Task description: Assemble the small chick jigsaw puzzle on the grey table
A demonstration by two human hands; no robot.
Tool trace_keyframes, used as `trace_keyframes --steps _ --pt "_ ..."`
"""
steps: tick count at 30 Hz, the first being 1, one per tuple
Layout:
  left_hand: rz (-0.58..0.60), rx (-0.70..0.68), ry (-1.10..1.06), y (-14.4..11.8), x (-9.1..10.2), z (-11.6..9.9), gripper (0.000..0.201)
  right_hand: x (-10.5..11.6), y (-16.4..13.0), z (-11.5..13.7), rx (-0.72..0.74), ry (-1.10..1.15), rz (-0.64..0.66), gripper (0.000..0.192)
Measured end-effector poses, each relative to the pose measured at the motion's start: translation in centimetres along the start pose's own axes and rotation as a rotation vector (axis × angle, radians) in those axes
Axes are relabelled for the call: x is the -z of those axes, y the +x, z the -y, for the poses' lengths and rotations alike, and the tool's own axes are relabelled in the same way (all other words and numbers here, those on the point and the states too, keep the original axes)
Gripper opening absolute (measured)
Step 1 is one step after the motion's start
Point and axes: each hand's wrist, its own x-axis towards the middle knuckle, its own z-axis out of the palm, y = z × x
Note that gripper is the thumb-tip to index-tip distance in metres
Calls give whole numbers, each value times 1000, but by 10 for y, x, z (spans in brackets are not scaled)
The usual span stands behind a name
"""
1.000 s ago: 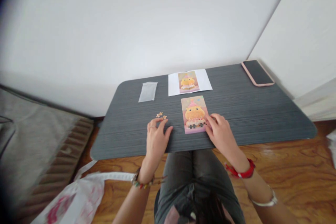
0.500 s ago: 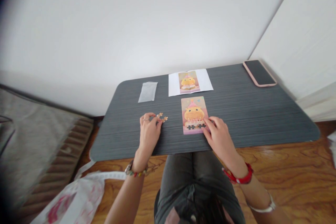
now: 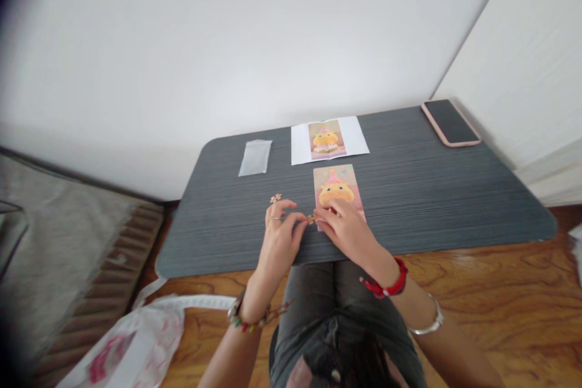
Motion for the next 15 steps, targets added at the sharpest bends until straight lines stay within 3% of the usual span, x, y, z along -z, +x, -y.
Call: trace_keyframes --steps 8,15 --pt "113 -56 -51 11 -27 -24 7 18 -23 -26 -33 -115 41 18" --pt "154 -34 -48 20 -47 -32 5 25 -34 -45 -111 -69 -3 19"
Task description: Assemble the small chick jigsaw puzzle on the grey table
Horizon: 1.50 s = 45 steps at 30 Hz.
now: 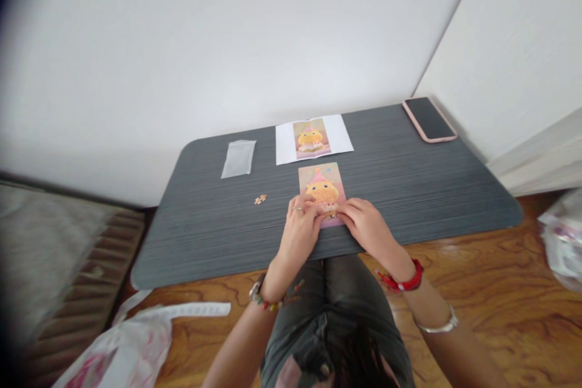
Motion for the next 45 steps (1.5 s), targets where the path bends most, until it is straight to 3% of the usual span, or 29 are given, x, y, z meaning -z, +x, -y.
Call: trace_keyframes --steps 13,20,28,39,42,45 --pt "91 56 -1 7 -3 -9 9 0 -3 -6 -45 15 47 18" --pt "52 77 34 5 -3 -13 10 2 -3 1 -70 -2 48 20" --pt "40 42 22 -6 -1 -16 26 6 -11 8 -42 -80 51 24" --pt "130 8 112 -12 4 -19 34 8 -12 16 5 -221 144 27" --pt "100 8 25 -10 7 -14 38 10 -13 11 -22 -143 73 28" --pt "3 1 -35 -15 13 -4 37 15 -20 11 -78 -66 -87 27"
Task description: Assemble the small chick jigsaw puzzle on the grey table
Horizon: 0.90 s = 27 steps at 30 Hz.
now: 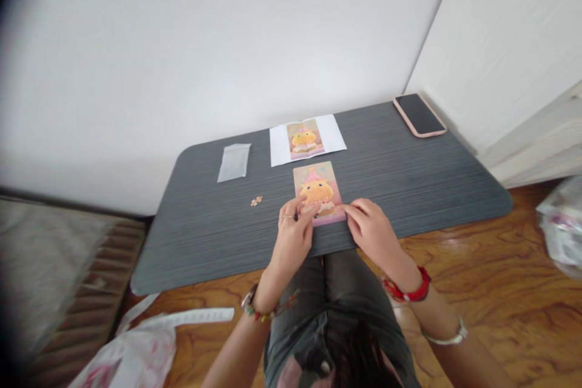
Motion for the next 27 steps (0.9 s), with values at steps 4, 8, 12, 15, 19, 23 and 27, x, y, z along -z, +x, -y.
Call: trace_keyframes --steps 4,8,12,15,19,23,27 --pt "-120 82 50 -21 22 29 27 5 -17 13 -66 85 -99 25" --pt "-188 285 265 -37 50 78 23 -7 -29 40 -19 194 33 25" --pt "-194 402 385 -32 66 115 28 -27 -20 71 82 256 149 24" --pt "-132 343 392 -19 67 123 26 -39 -3 89 151 266 182 22" --pt "-66 293 391 -6 61 119 21 -53 16 101 213 249 246 20" --pt "-34 273 360 0 56 113 16 -61 22 105 229 227 288 20" --pt "-48 262 344 4 53 111 17 -62 22 105 229 218 302 20"
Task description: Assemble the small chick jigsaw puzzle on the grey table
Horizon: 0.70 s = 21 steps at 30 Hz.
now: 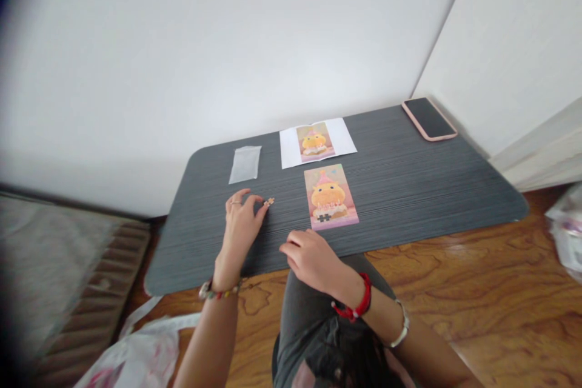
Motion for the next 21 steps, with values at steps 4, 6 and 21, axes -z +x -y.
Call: trace_keyframes --steps 4,6,21 --pt "11 -10 -11 5 -3 -2 16 2 -2 -1 -1 9 0 21" --pt "22 -10 -24 6 -5 -1 14 4 -3 -3 -1 10 -1 21" --pt "108 -352 -336 -43 18 -33 3 13 -5 -11 -170 1 -103 20"
